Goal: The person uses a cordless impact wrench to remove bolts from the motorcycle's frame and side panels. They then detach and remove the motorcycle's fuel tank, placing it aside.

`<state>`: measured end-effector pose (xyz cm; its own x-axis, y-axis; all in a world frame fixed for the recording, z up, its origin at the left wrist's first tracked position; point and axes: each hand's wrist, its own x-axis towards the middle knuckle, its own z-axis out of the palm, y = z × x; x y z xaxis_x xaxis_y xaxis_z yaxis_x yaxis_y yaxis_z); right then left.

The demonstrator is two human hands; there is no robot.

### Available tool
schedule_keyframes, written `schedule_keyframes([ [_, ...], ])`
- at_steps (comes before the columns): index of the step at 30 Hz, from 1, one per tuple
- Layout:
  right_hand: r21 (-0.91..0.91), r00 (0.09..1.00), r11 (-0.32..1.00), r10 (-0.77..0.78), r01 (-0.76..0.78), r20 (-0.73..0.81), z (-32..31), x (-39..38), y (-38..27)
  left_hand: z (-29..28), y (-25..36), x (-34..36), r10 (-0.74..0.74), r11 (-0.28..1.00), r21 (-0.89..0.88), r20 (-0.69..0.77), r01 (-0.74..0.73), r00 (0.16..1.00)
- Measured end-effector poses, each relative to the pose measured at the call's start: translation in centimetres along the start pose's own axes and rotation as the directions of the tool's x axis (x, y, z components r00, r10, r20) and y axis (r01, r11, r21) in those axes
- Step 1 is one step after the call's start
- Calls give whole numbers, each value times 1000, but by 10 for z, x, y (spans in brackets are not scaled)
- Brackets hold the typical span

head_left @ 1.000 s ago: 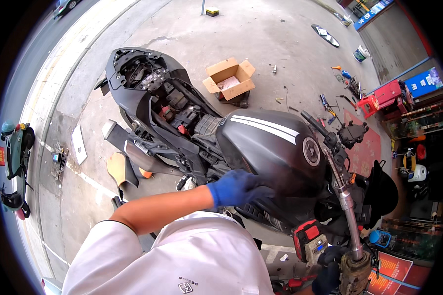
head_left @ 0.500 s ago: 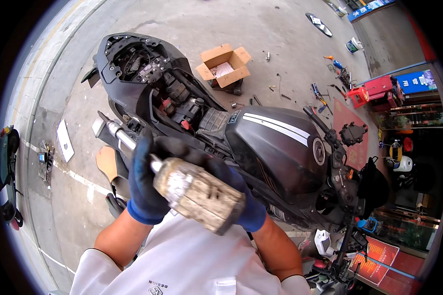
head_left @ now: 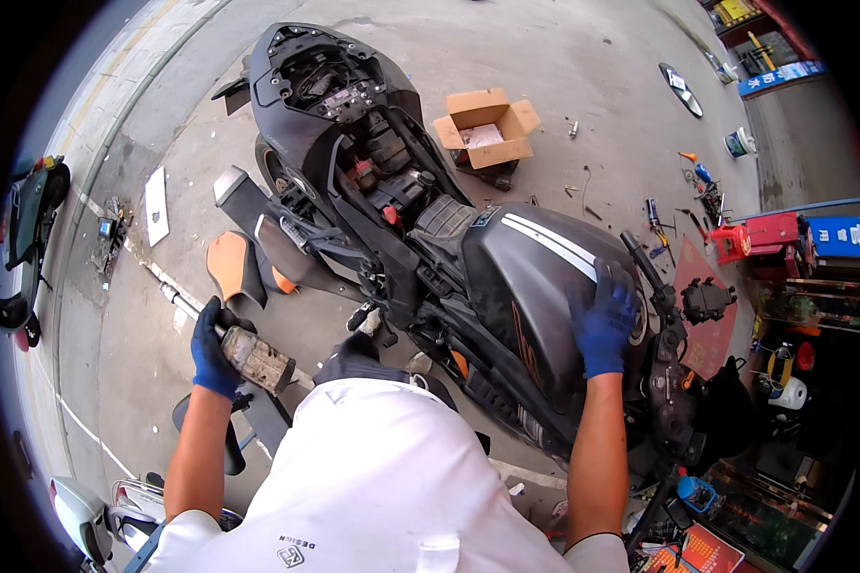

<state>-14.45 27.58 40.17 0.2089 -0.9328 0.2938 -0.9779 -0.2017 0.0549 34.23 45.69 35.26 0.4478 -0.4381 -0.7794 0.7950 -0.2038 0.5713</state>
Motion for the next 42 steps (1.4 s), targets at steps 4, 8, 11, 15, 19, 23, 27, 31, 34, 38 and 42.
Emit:
schedule_keyframes([
  [4,-8,999,1000,21,-21,-32,17,-5,3,-6,-10,-36,17,999,-42,56,-15,998],
  [8,33,997,999,28,-26,-70,20,-6,7,8,-27,-73,34,991,-129,102,-21,994],
  [11,63,993,998,5,3,-122,22,-8,11,9,-37,-95,34,986,-165,106,-16,994],
  [15,49,990,999,-17,24,-141,27,-12,14,-10,-55,-107,82,978,-202,148,-51,986],
  [19,26,989,999,-15,19,-145,27,-14,14,-22,-67,-128,100,984,-163,145,-76,984],
  [23,33,990,999,1,4,-138,27,-15,12,-37,-73,-136,107,986,-134,63,-98,992],
  [27,24,996,1000,15,-13,-90,25,-13,9,-30,-71,-138,135,974,-173,-83,-148,987],
  [31,18,997,1000,13,-12,-82,26,-13,9,-54,-58,-102,129,967,-230,76,-109,989],
  [34,55,996,998,10,-5,-86,25,-10,8,-57,-43,-67,125,971,-220,116,-97,985],
  [38,105,995,994,20,-10,-96,23,-5,3,-57,-22,-20,-28,947,-320,46,41,999],
  [42,122,991,992,47,-32,-123,20,-3,-1,-90,-10,48,-17,959,-280,98,44,995],
])
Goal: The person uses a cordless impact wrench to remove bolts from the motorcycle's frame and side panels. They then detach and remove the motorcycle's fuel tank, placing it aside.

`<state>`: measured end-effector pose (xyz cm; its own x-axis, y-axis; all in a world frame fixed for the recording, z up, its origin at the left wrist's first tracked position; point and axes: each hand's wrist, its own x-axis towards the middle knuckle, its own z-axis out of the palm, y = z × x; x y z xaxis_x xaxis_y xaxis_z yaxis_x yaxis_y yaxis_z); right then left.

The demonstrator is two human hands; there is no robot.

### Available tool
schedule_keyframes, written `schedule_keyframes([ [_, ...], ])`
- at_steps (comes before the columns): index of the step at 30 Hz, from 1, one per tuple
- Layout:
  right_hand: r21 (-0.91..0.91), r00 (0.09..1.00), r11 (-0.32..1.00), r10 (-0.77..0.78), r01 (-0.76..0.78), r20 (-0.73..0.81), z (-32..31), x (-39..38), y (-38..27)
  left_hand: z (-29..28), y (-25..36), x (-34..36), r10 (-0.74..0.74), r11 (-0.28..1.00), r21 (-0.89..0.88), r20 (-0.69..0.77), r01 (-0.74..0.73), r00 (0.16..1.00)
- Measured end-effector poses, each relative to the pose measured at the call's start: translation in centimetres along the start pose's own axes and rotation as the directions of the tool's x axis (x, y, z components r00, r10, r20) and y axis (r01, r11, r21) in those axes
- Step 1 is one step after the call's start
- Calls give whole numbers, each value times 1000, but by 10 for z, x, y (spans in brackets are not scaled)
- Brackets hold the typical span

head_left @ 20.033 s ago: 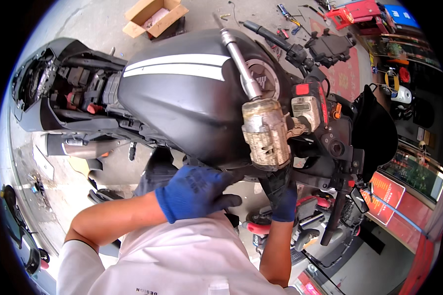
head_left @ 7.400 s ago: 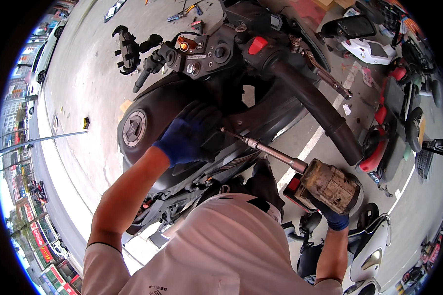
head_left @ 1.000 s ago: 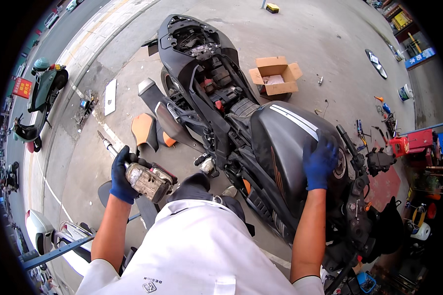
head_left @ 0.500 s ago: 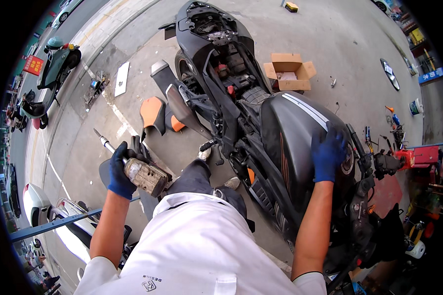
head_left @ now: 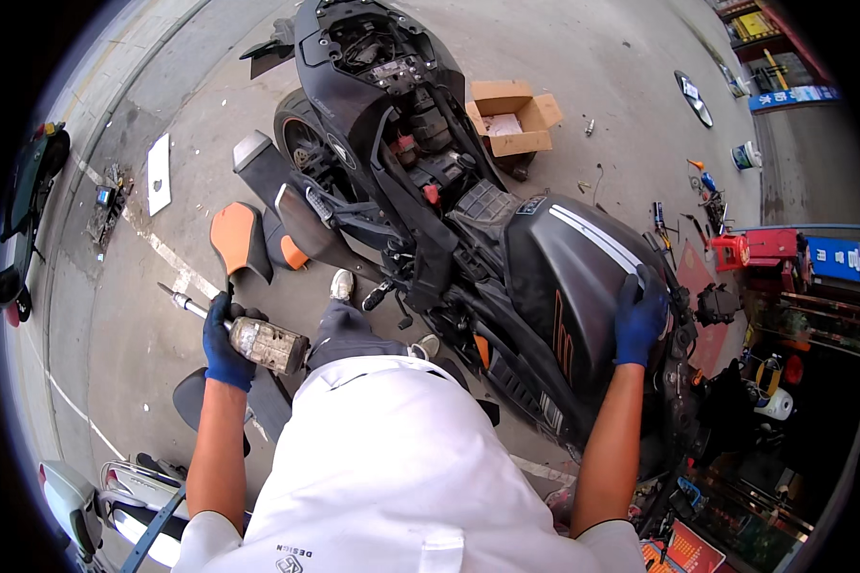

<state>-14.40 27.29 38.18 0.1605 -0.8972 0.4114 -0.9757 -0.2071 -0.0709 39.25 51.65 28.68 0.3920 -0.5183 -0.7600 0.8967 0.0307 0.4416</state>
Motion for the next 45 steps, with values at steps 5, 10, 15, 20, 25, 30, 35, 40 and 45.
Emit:
schedule_keyframes([
  [5,-81,988,987,142,-137,56,3,1,-10,-13,25,49,-93,991,81,-125,104,988],
  [10,-318,992,946,99,-68,80,4,-11,-52,-46,57,99,-188,969,140,-102,202,977],
  [15,-506,991,862,66,0,113,-4,-38,-111,-43,81,129,-199,947,211,-206,241,958],
  [20,-123,893,918,395,-376,215,15,-79,-136,-3,93,139,-157,879,415,-220,237,963],
  [25,323,100,-293,582,-900,807,92,-135,-165,4,103,149,-175,886,417,-105,203,979],
  [30,490,74,-849,485,-197,871,166,-167,-149,18,117,130,-206,897,387,-60,213,977],
  [35,501,72,-861,497,-83,865,186,-176,-135,17,135,117,-216,892,387,-87,233,972],
  [40,514,-1,-845,520,-151,854,177,-170,-143,9,140,116,-149,844,508,-88,173,985],
  [45,509,37,-844,510,-170,859,189,-185,-139,20,131,108,-119,816,557,-100,155,988],
])
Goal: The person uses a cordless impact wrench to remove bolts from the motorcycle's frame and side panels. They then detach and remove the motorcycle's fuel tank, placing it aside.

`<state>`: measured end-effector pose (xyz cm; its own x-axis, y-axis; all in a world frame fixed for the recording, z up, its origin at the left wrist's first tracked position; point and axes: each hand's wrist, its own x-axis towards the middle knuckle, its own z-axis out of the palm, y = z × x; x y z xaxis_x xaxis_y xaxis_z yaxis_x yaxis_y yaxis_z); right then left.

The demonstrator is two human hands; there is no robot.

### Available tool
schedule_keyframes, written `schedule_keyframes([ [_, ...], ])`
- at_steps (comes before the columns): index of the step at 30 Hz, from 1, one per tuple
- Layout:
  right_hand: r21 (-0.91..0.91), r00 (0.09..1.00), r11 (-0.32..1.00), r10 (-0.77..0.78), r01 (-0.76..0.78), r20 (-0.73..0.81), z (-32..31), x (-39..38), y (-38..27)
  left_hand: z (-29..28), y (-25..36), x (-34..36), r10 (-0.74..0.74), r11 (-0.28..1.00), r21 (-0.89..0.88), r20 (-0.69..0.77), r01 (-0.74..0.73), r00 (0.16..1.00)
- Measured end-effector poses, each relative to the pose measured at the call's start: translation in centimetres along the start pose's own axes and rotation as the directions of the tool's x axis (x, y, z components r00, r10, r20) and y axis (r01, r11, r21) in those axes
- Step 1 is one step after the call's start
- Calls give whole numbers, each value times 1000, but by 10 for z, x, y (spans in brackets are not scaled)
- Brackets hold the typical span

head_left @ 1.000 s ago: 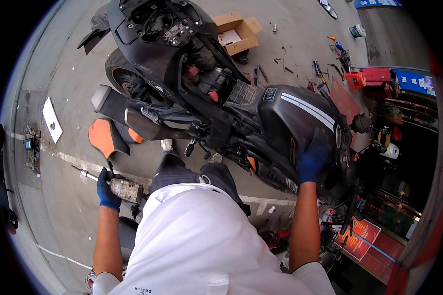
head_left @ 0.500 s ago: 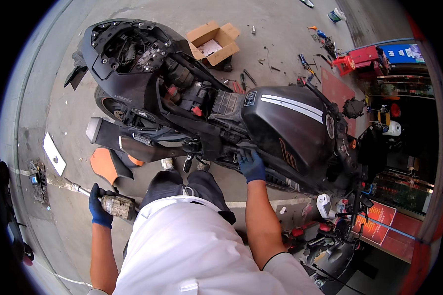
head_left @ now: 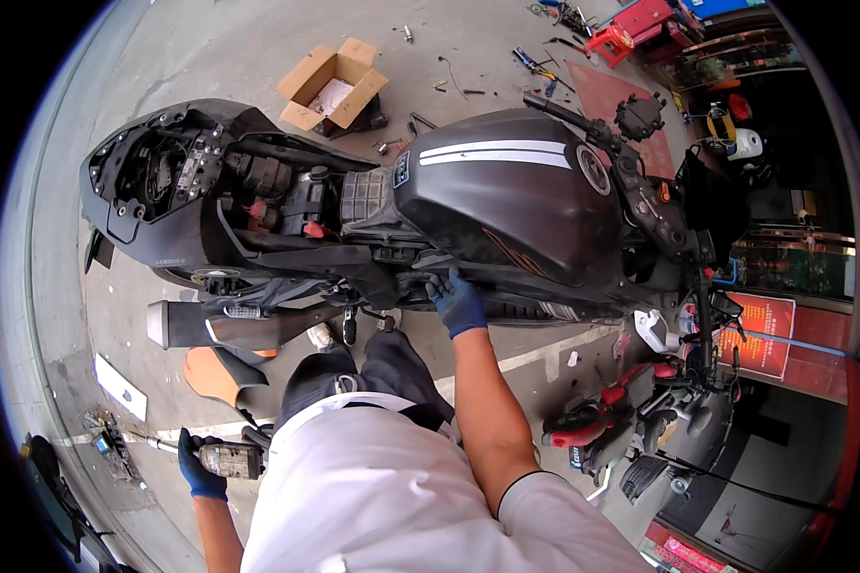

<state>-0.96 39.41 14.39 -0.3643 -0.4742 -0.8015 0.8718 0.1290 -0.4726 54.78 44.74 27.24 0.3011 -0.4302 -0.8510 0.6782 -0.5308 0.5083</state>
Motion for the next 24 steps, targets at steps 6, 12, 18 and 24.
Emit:
schedule_keyframes([
  [6,-518,988,854,-113,43,-103,8,-19,-13,8,-3,4,2,1000,4,82,-2,997],
  [12,-583,980,810,-161,63,-118,-43,-35,-67,19,-31,37,-50,995,93,110,40,993],
  [18,-624,976,771,-212,131,-57,-39,-36,-84,33,-50,30,-157,977,157,85,142,984],
  [24,-652,970,738,-241,172,-16,-63,-39,-75,-12,-51,97,-233,858,504,214,97,949],
])
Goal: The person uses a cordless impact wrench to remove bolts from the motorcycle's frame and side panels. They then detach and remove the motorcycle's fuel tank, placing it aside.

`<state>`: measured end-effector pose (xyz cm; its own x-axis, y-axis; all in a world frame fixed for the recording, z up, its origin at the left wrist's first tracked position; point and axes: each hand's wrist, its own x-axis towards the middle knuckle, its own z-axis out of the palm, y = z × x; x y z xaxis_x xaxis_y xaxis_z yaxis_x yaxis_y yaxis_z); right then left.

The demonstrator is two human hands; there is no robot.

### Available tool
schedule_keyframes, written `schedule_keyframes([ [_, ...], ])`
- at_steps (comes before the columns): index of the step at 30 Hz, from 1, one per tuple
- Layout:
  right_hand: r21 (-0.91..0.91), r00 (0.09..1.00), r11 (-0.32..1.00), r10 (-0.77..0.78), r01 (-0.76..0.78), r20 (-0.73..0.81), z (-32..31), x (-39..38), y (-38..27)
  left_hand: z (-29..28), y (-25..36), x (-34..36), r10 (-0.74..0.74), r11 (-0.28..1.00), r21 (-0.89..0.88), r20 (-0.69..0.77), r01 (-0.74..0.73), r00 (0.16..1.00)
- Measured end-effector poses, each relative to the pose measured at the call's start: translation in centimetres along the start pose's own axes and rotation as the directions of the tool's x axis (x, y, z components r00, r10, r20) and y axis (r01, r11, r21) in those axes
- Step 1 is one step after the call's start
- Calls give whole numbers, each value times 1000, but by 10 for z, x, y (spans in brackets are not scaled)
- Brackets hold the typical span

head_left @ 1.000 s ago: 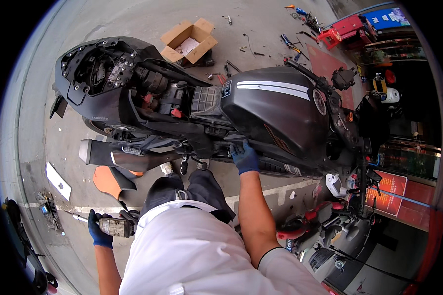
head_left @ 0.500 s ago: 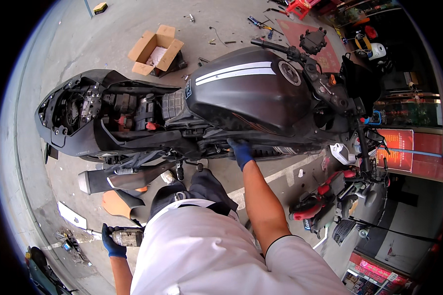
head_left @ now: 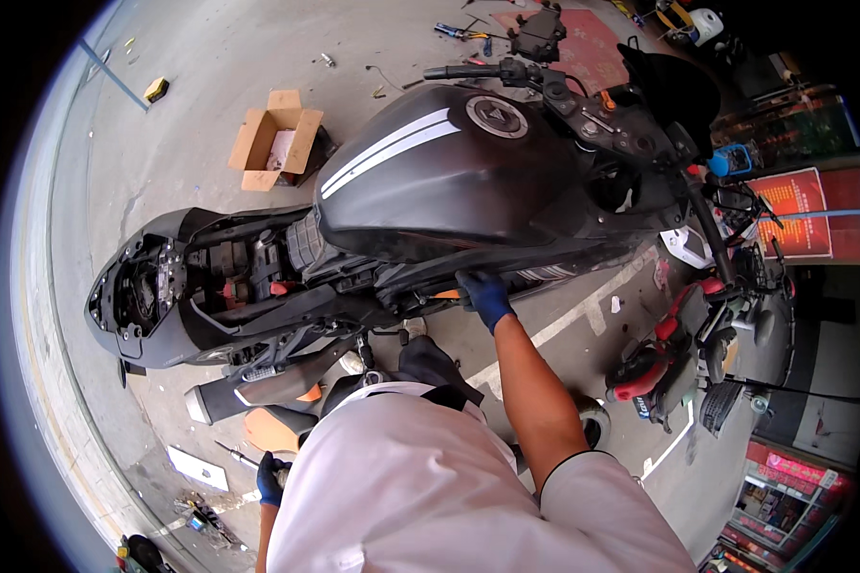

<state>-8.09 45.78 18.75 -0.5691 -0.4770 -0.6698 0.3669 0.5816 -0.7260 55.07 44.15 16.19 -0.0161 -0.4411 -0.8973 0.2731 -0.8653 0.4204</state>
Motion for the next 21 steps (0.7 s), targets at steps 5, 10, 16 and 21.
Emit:
schedule_keyframes([
  [5,64,985,986,159,-154,-69,-34,-14,37,11,0,19,10,980,199,-124,15,992],
  [10,101,929,992,-35,78,-368,-73,49,60,120,29,-22,-50,969,236,-120,77,992],
  [16,179,997,982,73,-66,-38,-92,6,17,159,49,-14,-11,958,284,-99,39,995],
  [21,602,857,798,320,-14,-404,-168,6,45,197,57,-4,-12,932,360,-66,35,998],
])
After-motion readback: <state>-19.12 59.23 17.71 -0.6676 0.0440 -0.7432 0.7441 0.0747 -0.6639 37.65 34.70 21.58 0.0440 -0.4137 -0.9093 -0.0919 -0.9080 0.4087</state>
